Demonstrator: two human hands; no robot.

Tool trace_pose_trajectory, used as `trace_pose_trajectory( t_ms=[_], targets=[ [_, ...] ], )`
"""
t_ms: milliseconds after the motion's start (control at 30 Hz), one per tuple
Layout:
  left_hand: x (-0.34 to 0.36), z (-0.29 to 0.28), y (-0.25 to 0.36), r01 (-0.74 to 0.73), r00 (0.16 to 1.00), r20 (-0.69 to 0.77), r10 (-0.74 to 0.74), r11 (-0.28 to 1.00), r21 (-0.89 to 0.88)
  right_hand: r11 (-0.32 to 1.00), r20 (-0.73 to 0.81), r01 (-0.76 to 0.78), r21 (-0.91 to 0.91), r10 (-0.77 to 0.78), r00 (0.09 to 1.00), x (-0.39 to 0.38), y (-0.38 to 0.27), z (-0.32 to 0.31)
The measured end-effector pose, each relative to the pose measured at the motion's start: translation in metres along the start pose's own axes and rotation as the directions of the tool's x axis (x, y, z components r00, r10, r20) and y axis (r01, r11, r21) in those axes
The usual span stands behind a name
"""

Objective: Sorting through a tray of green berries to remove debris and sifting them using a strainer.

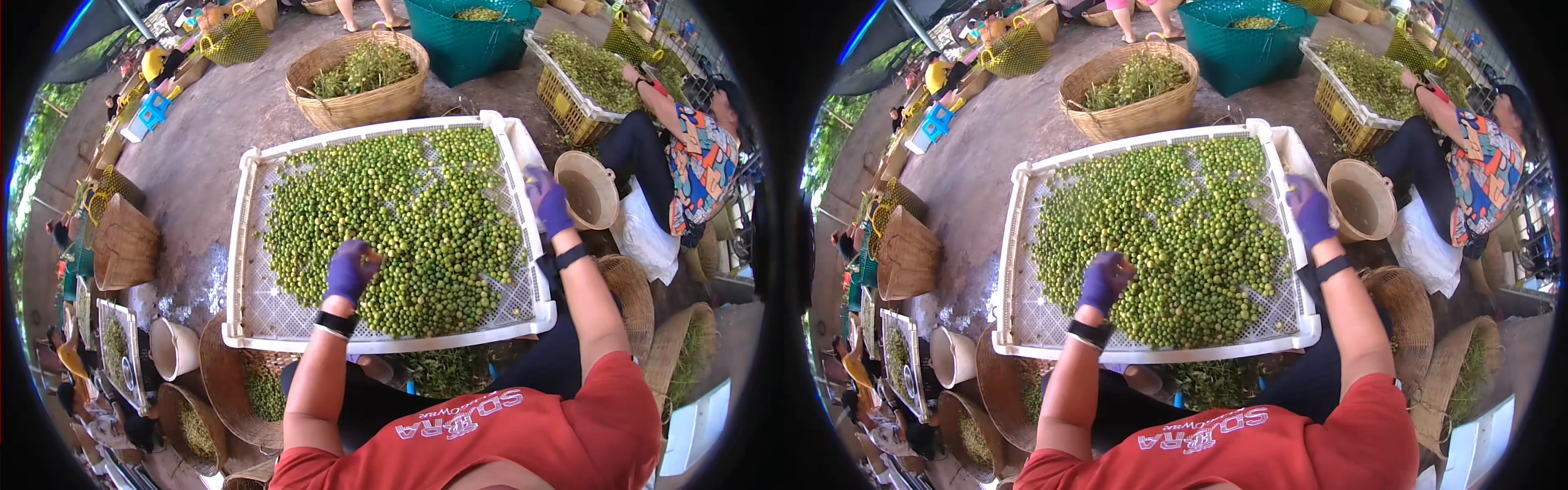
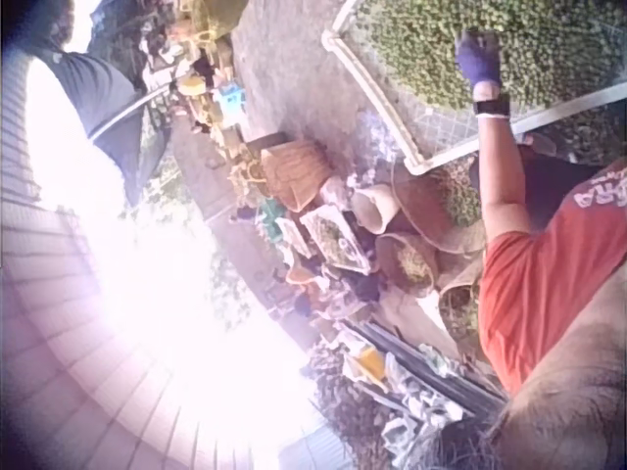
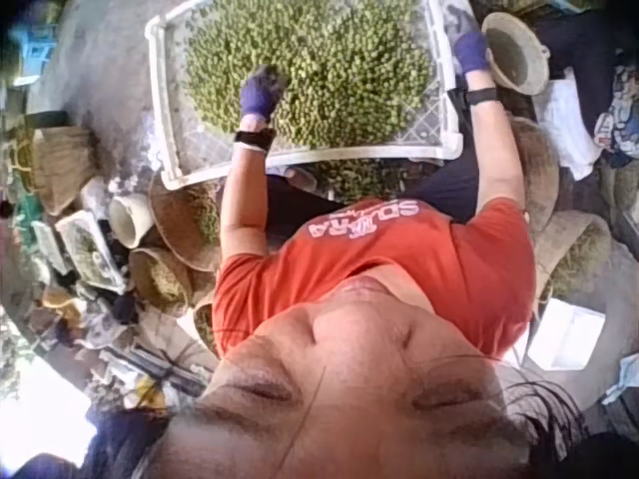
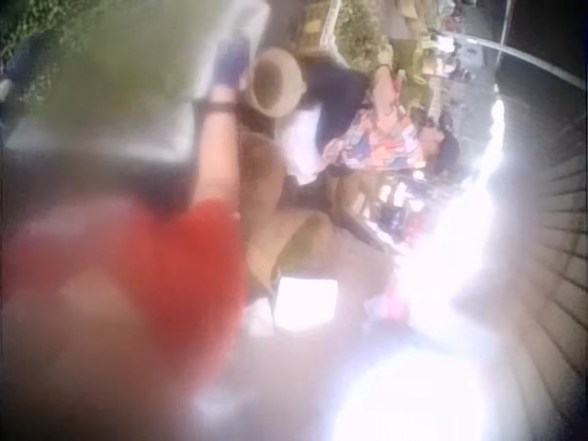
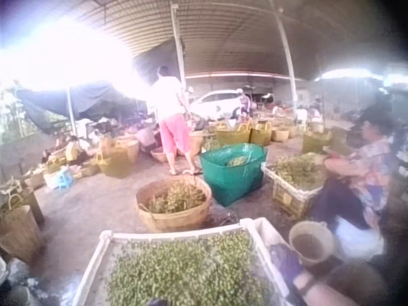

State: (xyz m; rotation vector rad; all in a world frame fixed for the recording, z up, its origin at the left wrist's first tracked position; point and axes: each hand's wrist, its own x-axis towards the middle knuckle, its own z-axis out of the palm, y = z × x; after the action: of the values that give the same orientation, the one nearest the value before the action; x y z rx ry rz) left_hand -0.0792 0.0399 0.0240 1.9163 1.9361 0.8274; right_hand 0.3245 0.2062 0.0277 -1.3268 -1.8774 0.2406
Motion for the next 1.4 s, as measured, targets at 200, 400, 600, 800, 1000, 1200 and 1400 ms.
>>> trace_pose_trajectory(
  t_ms=[200, 400, 600, 800, 1000, 1200, 1400],
  targets=[
    [0.017, -0.085, -0.173, 0.283, 0.767, -0.425, -0.48, 0.849, -0.447, 0.853, 0.438, -0.391, -0.346, 0.515, 0.737, -0.032, 0.081, 0.006],
    [-0.023, -0.156, -0.285, 0.893, 0.393, -0.54, -0.744, 0.45, 0.029, 0.789, 0.412, -0.606, -0.098, 0.587, 0.697, -0.078, 0.078, 0.034],
    [-0.031, -0.142, -0.294, 0.813, 0.463, -0.058, -0.884, 0.398, 0.425, 0.807, 0.334, -0.577, -0.123, 0.581, 0.742, -0.068, 0.085, 0.029],
    [-0.115, -0.181, -0.349, 0.793, 0.548, 0.009, -0.836, 0.516, -0.323, 0.831, 0.336, -0.542, 0.128, 0.478, 0.812, -0.029, 0.051, 0.042],
    [-0.077, -0.141, -0.289, 0.709, 0.608, -0.016, -0.794, 0.552, -0.438, 0.918, 0.071, -0.397, -0.01, 0.397, 0.915, -0.067, 0.129, -0.003],
    [-0.091, -0.187, -0.297, 0.874, 0.429, 0.175, -0.886, 0.358, -0.329, 0.914, 0.239, -0.404, -0.032, 0.399, 0.885, -0.016, 0.047, 0.017],
    [-0.082, -0.163, -0.31, 0.653, 0.754, 0.208, -0.623, 0.683, -0.326, 0.906, 0.192, -0.423, -0.01, 0.417, 0.889, -0.039, 0.129, -0.03]
  ],
)
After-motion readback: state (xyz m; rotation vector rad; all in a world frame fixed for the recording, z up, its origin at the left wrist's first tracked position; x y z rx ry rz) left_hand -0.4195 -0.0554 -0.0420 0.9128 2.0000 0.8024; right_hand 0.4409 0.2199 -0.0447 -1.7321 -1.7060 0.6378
